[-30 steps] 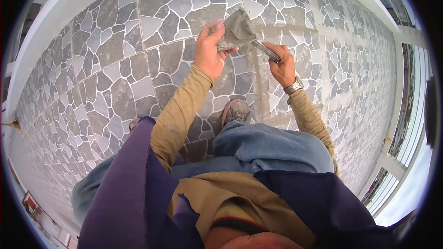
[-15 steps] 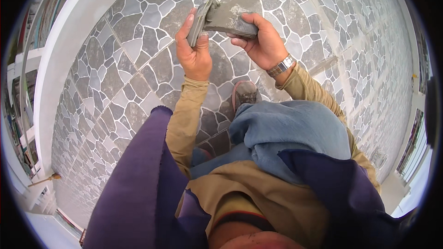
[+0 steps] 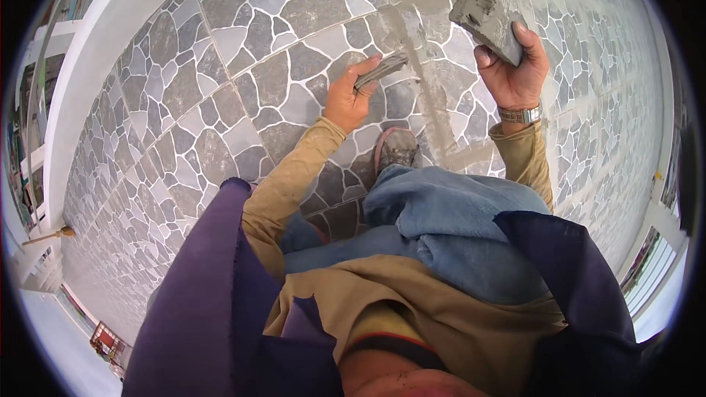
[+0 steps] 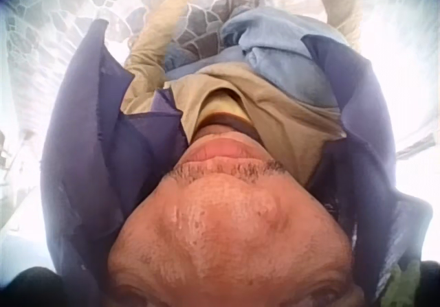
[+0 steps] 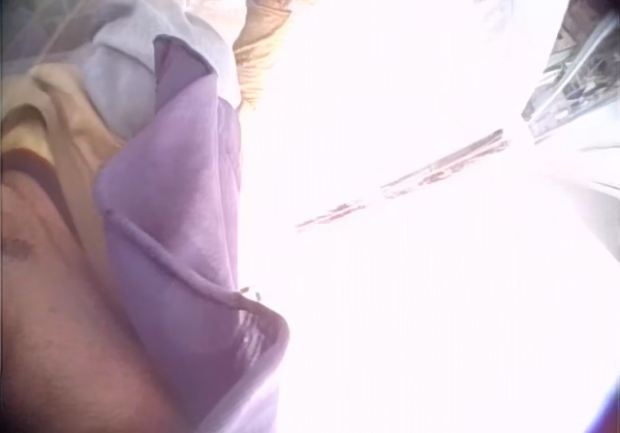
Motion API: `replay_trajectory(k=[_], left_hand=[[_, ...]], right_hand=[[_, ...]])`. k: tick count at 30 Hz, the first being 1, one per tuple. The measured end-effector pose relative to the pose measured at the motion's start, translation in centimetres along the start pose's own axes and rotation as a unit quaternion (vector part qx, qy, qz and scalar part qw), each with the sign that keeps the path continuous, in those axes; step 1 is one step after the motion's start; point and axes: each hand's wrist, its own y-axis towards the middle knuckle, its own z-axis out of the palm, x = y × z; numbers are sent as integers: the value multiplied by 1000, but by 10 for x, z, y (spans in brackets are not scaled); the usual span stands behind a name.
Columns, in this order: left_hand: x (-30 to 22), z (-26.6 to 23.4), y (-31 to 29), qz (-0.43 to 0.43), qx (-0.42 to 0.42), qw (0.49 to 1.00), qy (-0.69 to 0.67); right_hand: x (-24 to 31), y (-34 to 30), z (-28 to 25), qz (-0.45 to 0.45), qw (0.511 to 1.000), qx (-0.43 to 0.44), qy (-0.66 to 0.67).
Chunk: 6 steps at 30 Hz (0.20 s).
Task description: The person applies grout to the spaces between floor tiles using small pieces of tile as spreaders. They repeatedly dip the tile pieces into a bucket of water and press the grout mixture into the joints.
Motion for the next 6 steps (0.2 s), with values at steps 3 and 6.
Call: replay_trajectory(k=[3,6], left_hand=[[-26,16,11,-310,-76,888,-331],[-43,3,30,-420,-79,744,-514]], right_hand=[[20,0,-10,-41,996,-18,-81],[19,9,3,-53,960,-14,-275]])
